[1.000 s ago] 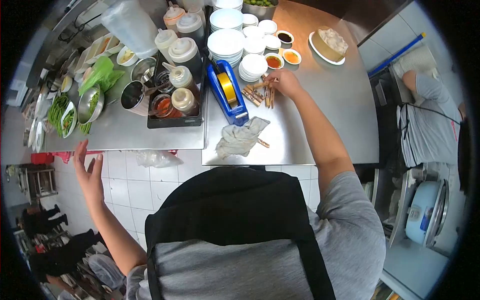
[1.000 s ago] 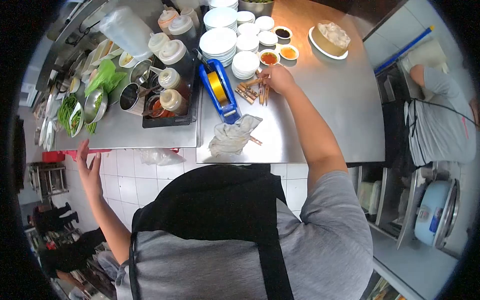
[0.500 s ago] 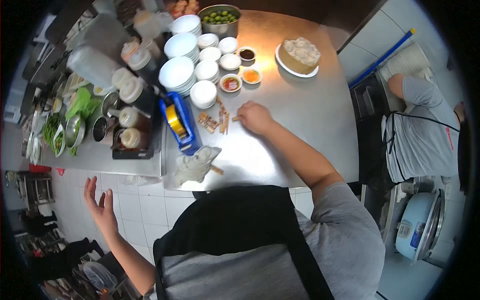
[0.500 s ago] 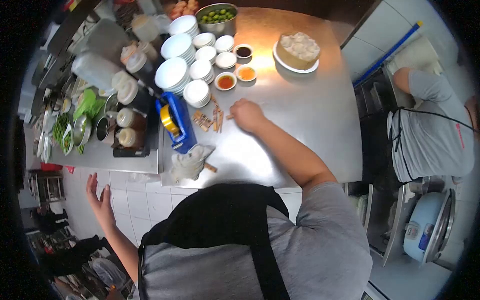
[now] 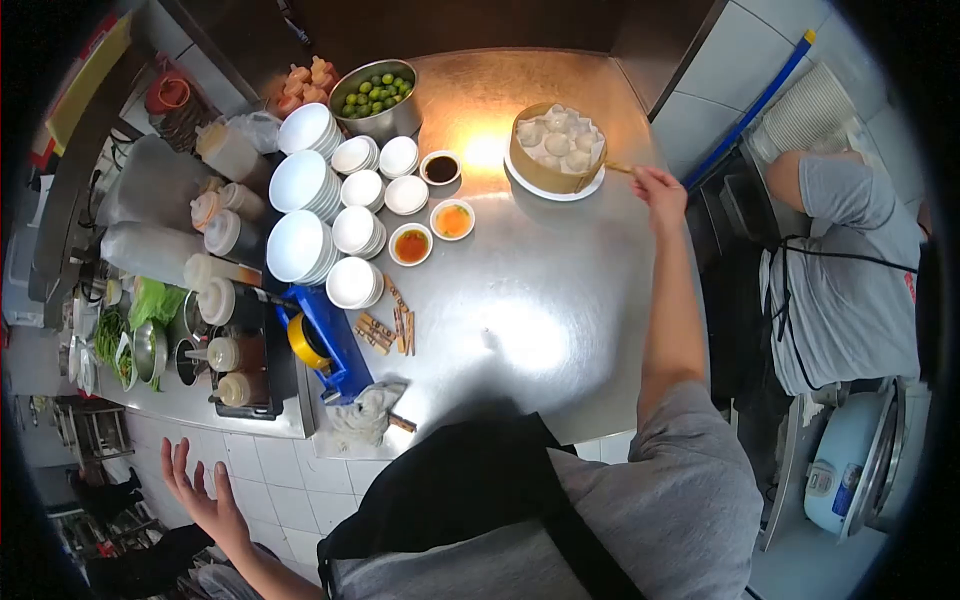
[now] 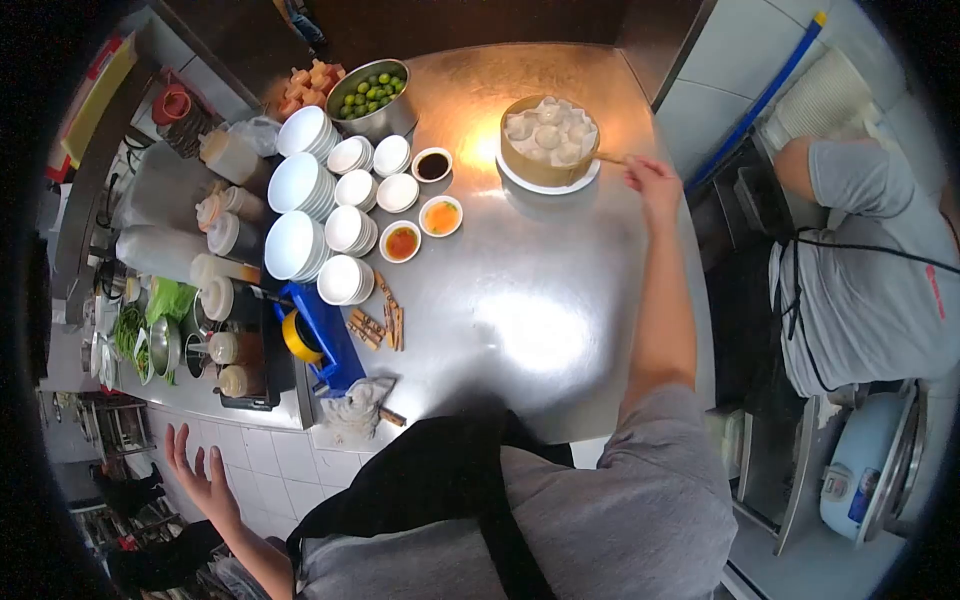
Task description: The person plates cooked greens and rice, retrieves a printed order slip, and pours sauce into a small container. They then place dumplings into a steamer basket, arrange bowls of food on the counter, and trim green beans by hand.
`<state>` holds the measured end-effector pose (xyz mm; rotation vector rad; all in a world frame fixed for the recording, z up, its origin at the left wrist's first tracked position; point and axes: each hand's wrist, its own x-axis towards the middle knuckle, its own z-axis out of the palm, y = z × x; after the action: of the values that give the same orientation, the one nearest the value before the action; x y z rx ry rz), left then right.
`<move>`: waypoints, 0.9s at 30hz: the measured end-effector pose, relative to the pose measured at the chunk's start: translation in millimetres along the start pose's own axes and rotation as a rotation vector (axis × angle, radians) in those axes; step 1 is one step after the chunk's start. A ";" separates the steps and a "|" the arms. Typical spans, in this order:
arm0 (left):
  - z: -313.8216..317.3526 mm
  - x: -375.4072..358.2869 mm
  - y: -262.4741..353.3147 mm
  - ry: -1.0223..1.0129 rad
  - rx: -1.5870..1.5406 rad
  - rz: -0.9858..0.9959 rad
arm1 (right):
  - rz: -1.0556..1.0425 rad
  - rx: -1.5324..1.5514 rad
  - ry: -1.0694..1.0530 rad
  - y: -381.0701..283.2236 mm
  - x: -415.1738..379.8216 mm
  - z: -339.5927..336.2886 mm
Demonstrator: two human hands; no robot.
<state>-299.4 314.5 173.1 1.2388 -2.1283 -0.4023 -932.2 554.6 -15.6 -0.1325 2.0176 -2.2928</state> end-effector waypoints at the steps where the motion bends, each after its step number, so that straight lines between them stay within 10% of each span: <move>1: 1.7 0.8 4.1 -0.003 0.020 0.009 | 0.066 -0.021 0.013 4.9 22.4 -13.3; 10: 14.9 5.4 29.0 -0.029 0.105 -0.011 | 0.353 -0.276 -0.125 59.5 90.7 -3.1; 17: 18.5 5.7 29.0 -0.038 0.096 -0.062 | 0.616 -0.055 -0.163 44.7 -10.9 41.5; 27: -23.5 -2.2 -1.9 0.069 -0.010 -0.049 | 0.541 0.185 -0.298 -11.8 -35.1 133.1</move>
<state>-281.9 316.6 189.0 1.2830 -2.0393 -0.3855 -881.3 429.2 12.6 0.0738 1.4651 -1.9603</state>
